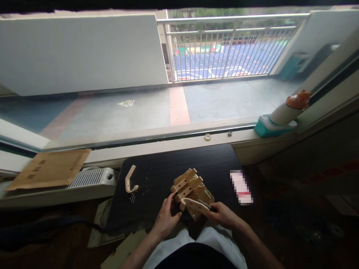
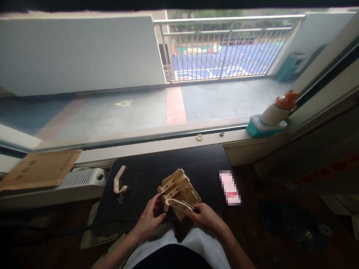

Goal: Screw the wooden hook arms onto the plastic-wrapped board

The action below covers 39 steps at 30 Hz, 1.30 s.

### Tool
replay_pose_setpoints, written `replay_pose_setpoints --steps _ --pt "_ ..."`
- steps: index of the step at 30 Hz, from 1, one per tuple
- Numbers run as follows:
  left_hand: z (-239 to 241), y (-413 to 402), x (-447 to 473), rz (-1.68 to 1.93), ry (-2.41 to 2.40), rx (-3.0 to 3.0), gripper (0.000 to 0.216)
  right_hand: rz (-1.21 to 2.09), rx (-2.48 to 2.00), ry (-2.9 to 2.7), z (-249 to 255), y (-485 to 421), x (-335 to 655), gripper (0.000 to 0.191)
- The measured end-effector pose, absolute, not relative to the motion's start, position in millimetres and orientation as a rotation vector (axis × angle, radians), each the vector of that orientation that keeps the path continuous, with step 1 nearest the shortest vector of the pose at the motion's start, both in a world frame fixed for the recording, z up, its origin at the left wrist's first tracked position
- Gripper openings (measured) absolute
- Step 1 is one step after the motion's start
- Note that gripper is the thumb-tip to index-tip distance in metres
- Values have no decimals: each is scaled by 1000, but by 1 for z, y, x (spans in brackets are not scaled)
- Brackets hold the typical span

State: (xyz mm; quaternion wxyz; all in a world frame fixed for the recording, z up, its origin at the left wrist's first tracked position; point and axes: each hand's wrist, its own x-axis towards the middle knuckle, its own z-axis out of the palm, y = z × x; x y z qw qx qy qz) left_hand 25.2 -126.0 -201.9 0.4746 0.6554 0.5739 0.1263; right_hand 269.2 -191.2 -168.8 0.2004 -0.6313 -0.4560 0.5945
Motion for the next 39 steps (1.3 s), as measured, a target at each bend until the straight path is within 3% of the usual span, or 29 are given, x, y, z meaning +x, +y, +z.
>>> replay_pose_setpoints --steps 4,8,18,25,31,39 --pt "-173 -125 25 232 1146 1841 43 1821 -1702 -1254 -169 -181 271 32" --pt "-177 -136 36 133 1229 1873 28 1739 -1820 -1219 -173 -170 282 26" --pt "-196 -136 53 44 1189 1766 24 1069 -2081 -1241 -208 -155 293 23" --pt "-205 -115 43 117 1251 1858 26 1243 -2075 -1195 -232 -173 274 33" --pt "-198 -116 31 119 1197 1894 27 1117 -2120 -1265 -217 -193 264 33" --pt "-197 -121 22 138 1333 1794 25 1203 -2056 -1253 -208 -192 261 38"
